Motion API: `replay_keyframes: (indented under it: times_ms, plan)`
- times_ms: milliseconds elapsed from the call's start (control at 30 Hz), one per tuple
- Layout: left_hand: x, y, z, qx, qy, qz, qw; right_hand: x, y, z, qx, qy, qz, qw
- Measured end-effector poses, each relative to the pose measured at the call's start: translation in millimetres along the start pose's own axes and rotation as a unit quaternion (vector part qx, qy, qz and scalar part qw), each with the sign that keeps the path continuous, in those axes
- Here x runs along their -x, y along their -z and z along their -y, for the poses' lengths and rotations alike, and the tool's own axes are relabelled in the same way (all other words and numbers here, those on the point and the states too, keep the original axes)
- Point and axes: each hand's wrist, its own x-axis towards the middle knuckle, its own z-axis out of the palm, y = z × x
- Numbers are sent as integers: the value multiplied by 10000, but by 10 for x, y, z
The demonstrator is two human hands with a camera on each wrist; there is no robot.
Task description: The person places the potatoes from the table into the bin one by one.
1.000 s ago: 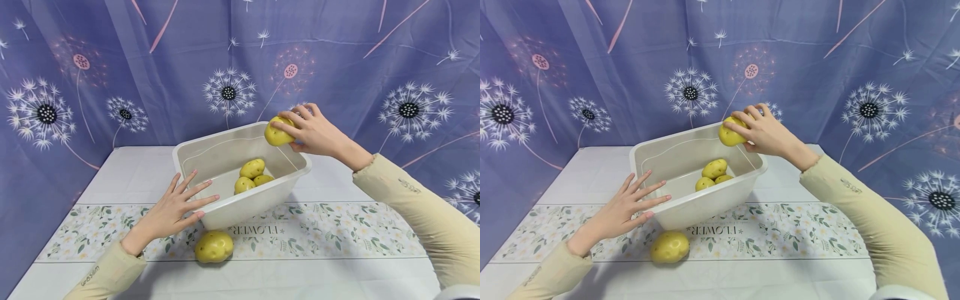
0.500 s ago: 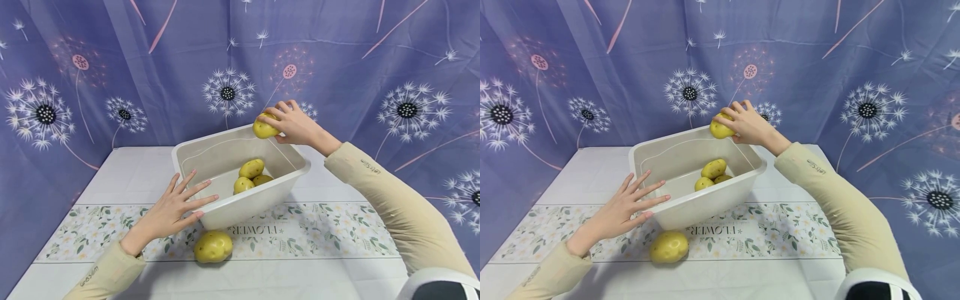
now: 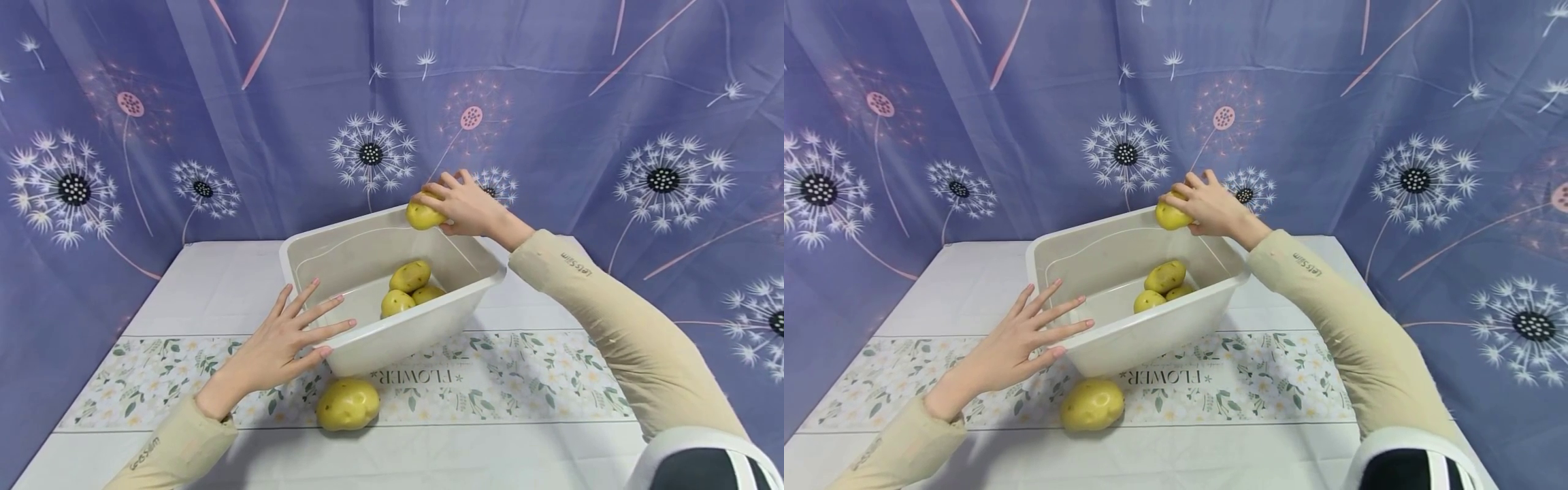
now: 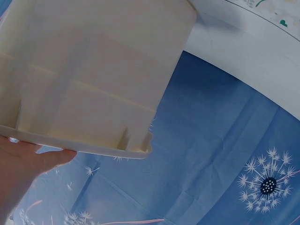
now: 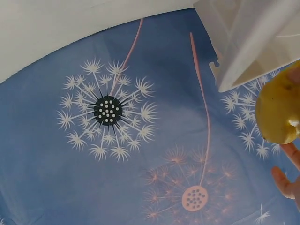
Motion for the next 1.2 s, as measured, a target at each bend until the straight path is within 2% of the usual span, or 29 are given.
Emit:
replay_keyframes:
  times_ms: [333, 767, 1000, 1200]
  plan:
    - [-6, -5, -1, 5, 6, -4, 10000, 131, 65, 47, 130, -149, -168, 9997]
    - [-10, 3, 9, -61, 10, 20, 10000, 395, 167, 268, 25, -18, -530, 9986]
    - [-24, 7, 46, -173, -201, -106, 9996, 587, 195, 469, -88, 40, -777, 9969]
    - [-44, 11, 83, -187, -314, -206, 9991, 763, 201, 709, -153, 293, -970, 9947]
